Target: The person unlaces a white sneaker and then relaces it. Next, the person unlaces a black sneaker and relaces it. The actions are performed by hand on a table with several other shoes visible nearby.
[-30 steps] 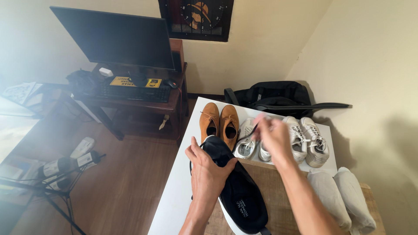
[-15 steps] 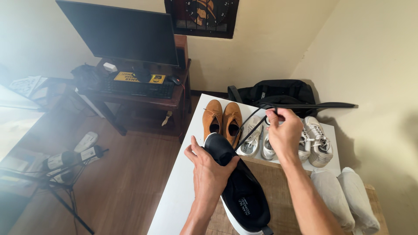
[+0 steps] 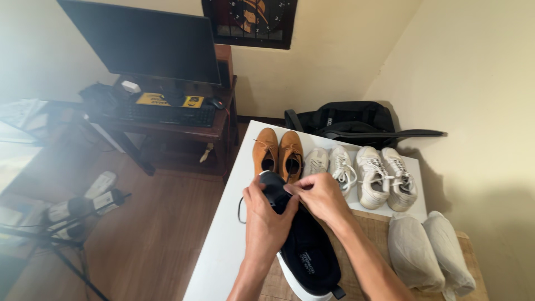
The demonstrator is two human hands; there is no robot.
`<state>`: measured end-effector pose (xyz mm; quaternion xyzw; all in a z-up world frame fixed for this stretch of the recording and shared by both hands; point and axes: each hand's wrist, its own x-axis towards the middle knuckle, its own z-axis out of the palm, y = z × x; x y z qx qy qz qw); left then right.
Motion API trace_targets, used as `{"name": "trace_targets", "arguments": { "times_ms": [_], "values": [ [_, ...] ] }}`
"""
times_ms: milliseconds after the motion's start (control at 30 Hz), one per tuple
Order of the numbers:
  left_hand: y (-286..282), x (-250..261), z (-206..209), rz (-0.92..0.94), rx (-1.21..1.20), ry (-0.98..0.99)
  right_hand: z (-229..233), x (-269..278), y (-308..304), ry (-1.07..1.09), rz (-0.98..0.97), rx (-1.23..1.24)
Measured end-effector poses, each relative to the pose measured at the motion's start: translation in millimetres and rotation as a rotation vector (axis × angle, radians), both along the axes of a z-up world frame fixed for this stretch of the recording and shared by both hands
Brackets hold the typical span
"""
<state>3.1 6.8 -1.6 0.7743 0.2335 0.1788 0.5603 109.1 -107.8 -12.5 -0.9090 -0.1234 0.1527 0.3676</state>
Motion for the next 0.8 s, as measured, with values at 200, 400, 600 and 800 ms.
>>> {"name": "trace_targets", "arguments": {
  "times_ms": [200, 400, 600, 800],
  "values": [
    [-2.2, 0.3, 8.1, -0.02, 0.042, 0.044, -5.5, 6.9, 2.4, 0.051, 0.024, 0.189],
    [1.6, 3.4, 17.4, -0.084, 0.02, 0.205, -17.2, 20.0, -0.7, -0.048, -0.113, 0.519],
    [4.3, 2.5, 11.5, -0.104, 0.061, 0.186, 4.3, 40.1, -13.5, 0.093, -0.37, 0.831],
    [37.2, 2.5, -5.5, -0.091, 0.169, 0.001, 11.3, -2.0, -4.8, 0.216, -0.064, 0.104]
  ]
}}
